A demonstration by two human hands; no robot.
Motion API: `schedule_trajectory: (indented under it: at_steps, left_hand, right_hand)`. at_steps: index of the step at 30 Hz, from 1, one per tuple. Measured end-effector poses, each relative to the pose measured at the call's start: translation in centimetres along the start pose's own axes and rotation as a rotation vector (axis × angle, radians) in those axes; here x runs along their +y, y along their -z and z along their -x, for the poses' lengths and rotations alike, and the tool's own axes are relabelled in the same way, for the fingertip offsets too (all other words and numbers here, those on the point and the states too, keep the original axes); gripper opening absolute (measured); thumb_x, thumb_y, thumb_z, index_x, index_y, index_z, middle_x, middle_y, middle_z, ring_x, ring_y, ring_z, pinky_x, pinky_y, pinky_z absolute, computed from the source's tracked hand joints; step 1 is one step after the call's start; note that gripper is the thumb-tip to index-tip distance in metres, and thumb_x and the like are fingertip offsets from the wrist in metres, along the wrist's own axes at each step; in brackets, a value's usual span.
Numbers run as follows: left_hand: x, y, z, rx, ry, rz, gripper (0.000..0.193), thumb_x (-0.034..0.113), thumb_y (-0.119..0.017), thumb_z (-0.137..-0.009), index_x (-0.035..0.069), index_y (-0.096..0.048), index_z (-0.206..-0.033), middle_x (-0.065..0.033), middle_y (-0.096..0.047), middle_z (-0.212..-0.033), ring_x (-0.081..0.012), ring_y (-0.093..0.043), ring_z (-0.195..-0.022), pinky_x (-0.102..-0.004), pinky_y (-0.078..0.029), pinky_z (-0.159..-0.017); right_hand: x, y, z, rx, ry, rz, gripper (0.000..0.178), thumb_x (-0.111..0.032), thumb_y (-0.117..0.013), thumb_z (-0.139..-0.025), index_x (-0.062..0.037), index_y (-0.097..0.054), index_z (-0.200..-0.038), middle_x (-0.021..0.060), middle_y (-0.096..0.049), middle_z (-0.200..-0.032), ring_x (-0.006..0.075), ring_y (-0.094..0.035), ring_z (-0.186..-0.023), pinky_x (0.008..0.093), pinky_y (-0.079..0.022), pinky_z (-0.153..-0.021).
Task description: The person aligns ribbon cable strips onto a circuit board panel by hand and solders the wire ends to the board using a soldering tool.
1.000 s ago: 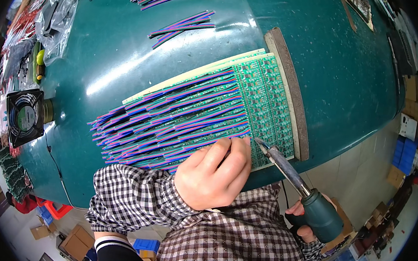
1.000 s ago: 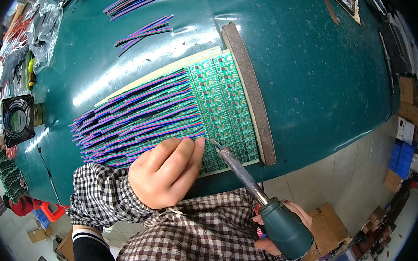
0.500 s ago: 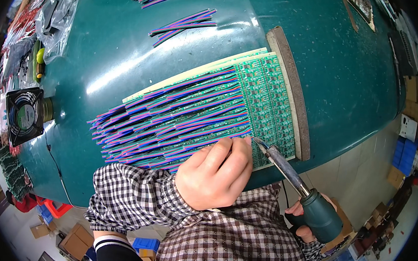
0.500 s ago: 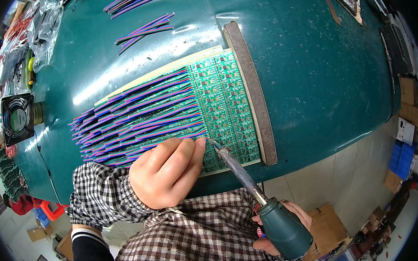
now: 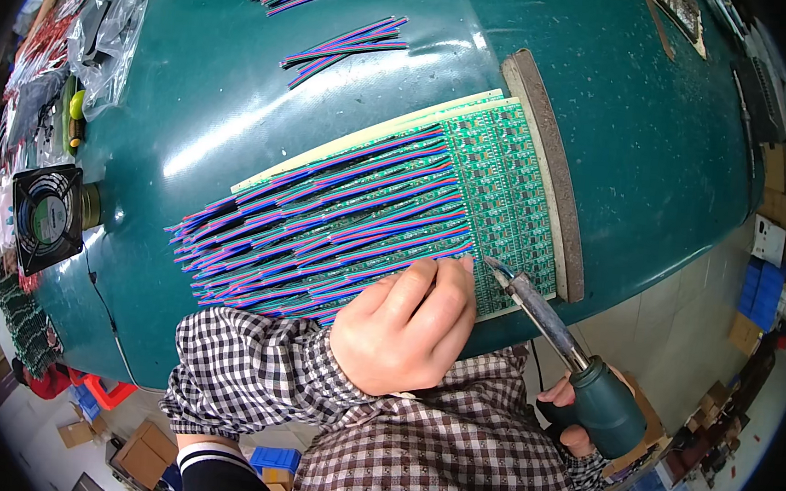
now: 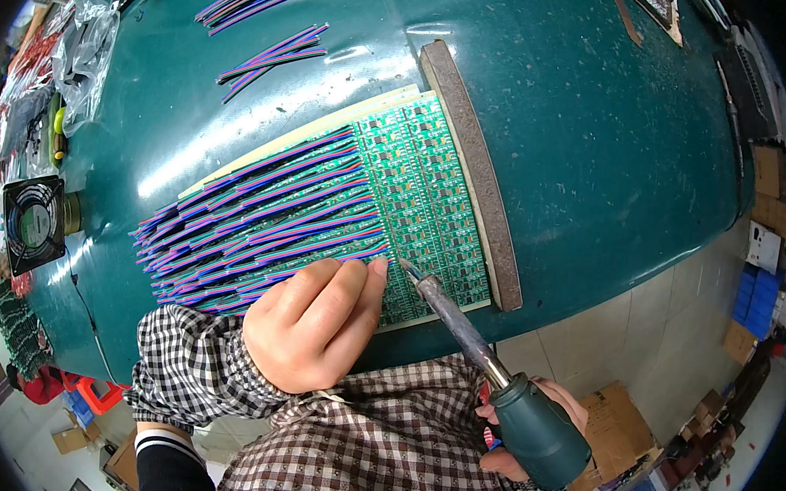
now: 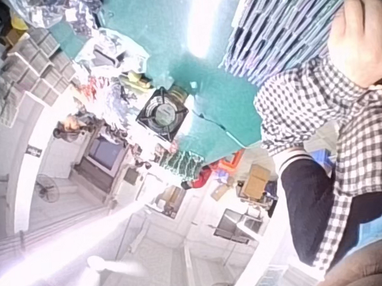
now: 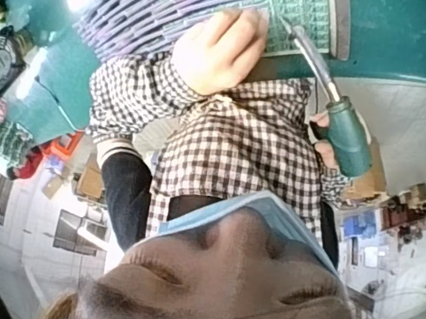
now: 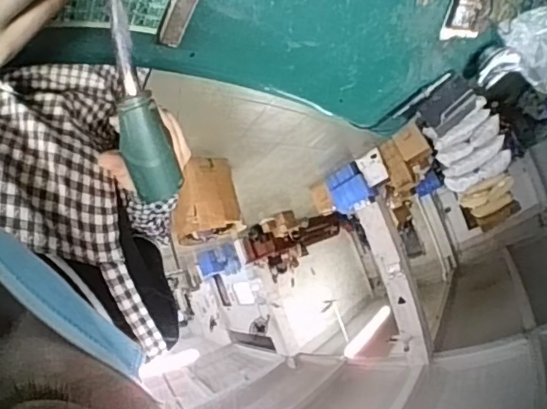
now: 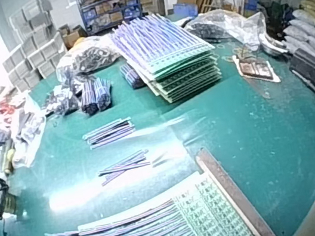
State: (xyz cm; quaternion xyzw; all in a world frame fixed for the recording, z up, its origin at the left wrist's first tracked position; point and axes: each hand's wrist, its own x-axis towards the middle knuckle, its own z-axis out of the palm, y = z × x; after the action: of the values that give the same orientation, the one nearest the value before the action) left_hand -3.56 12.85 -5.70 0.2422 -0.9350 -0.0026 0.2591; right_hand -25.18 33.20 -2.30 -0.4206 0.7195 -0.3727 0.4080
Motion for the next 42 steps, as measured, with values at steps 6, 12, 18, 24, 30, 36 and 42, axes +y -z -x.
schedule_trajectory:
  at_steps: [6,12,18,24,30,36,42]
  left_hand:
    - [-0.1,0.1,-0.1,-0.023,-0.006,0.001,0.032,0.006,-0.077,-0.068,-0.002,-0.078,-0.099,-0.0083,-0.068,-0.099,-0.0195,-0.069,-0.083,-0.0266,-0.056,-0.067]
    - [-0.3,0.0,-0.3,-0.024,-0.010,-0.024,0.032,0.006,-0.076,-0.068,-0.002,-0.078,-0.099,-0.0082,-0.068,-0.100,-0.0195,-0.069,-0.084,-0.0269,-0.056,-0.067]
    - [-0.1,1.9,-0.8,-0.152,0.027,0.010,0.041,0.011,-0.070,-0.070,-0.001,-0.077,-0.109,-0.0098,-0.069,-0.104,-0.0213,-0.068,-0.090,-0.0295,-0.057,-0.075]
    - [-4.6,6.2,-3.3,-0.153,0.256,0.373,0.040,-0.004,-0.075,-0.072,0.002,-0.075,-0.112,-0.0148,-0.071,-0.109,-0.0316,-0.070,-0.099,-0.0398,-0.059,-0.085]
    - [-16.5,-0.4,-6.3,-0.072,0.280,0.086,0.021,-0.001,-0.075,-0.083,0.004,-0.072,-0.103,-0.0122,-0.066,-0.096,-0.0338,-0.066,-0.092,-0.0392,-0.055,-0.082]
    - [-16.1,-0.7,-7.5,-0.135,0.210,0.057,0.016,-0.002,-0.075,-0.086,0.003,-0.070,-0.100,-0.0117,-0.066,-0.094,-0.0290,-0.068,-0.086,-0.0350,-0.056,-0.077]
    - [-17.2,-1.3,-7.4,-0.234,0.316,0.312,0.010,0.002,-0.073,-0.087,0.007,-0.068,-0.095,-0.0090,-0.065,-0.089,-0.0281,-0.068,-0.083,-0.0364,-0.055,-0.073]
  right_hand:
    - [0.8,0.2,0.4,0.003,-0.020,-0.051,0.067,-0.077,-0.073,-0.081,-0.0110,-0.077,-0.092,0.0017,-0.077,-0.088,0.0251,-0.071,-0.074,0.0399,-0.058,-0.073]
    - [3.2,0.3,0.6,-0.034,-0.068,-0.521,0.088,-0.061,-0.083,-0.082,0.0076,-0.054,-0.129,0.0078,-0.068,-0.097,0.0267,-0.070,-0.087,0.0464,-0.063,-0.084]
    - [2.7,-0.1,-2.7,-0.030,0.021,-0.859,0.089,-0.063,-0.067,-0.096,0.0113,-0.046,-0.140,0.0091,-0.058,-0.095,0.0250,-0.065,-0.090,0.0410,-0.067,-0.078]
    - [4.0,0.9,-4.8,0.162,0.133,-0.949,0.086,-0.066,-0.057,-0.100,0.0121,-0.048,-0.134,0.0088,-0.060,-0.088,0.0224,-0.065,-0.081,0.0351,-0.066,-0.059]
    - [3.8,1.0,-6.8,0.149,0.166,-0.984,0.085,-0.068,-0.057,-0.100,0.0110,-0.048,-0.132,0.0076,-0.059,-0.084,0.0208,-0.065,-0.080,0.0338,-0.064,-0.057]
    - [3.9,1.4,-6.6,0.197,0.199,-1.002,0.090,-0.068,-0.059,-0.099,0.0136,-0.047,-0.136,0.0084,-0.059,-0.084,0.0204,-0.064,-0.078,0.0326,-0.064,-0.054]
    - [4.4,1.6,-6.1,0.169,0.193,-1.012,0.090,-0.066,-0.059,-0.099,0.0146,-0.048,-0.136,0.0091,-0.060,-0.087,0.0228,-0.065,-0.079,0.0345,-0.064,-0.053]
